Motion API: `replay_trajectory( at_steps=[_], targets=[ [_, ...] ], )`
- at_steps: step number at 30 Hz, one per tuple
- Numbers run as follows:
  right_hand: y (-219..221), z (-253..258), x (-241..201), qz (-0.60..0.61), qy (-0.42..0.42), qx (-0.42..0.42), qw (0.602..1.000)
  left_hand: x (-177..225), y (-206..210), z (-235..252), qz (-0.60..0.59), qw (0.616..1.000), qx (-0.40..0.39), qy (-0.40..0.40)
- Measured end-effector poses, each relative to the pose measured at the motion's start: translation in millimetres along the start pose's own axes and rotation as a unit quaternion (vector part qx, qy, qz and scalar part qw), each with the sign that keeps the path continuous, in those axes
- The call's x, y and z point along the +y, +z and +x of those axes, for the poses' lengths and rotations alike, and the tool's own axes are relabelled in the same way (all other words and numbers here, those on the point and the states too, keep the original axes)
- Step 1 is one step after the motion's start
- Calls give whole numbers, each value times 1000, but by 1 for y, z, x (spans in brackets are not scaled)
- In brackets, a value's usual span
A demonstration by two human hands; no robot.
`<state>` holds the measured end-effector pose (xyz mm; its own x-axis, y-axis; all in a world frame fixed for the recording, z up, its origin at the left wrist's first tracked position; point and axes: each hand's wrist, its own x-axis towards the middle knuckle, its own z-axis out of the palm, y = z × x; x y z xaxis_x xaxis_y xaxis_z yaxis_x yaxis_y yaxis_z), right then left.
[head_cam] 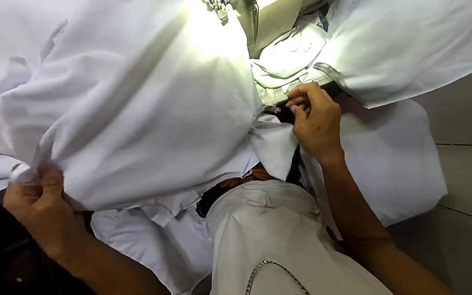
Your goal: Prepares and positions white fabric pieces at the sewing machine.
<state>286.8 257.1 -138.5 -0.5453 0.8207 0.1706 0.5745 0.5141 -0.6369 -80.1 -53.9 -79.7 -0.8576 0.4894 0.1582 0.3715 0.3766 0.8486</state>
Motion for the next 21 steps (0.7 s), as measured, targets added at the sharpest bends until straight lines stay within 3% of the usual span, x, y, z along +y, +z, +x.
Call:
replay_trajectory(
  at_steps=[5, 10, 14, 21],
  targets=[
    [31, -15, -27, 21, -32, 58, 998, -5, 22, -9, -19, 999, -23, -20],
    [71, -6, -35, -81, -51, 105, 990, -7, 22, -11, -36, 999, -35, -7],
    [69, -4, -39, -87, -83, 98, 988, -13, 22, -15, -59, 996, -65, -3],
    [64, -19, -21, 14, -2, 90, 996, -45, 35, -46, -129, 980, -149, -27]
  ],
)
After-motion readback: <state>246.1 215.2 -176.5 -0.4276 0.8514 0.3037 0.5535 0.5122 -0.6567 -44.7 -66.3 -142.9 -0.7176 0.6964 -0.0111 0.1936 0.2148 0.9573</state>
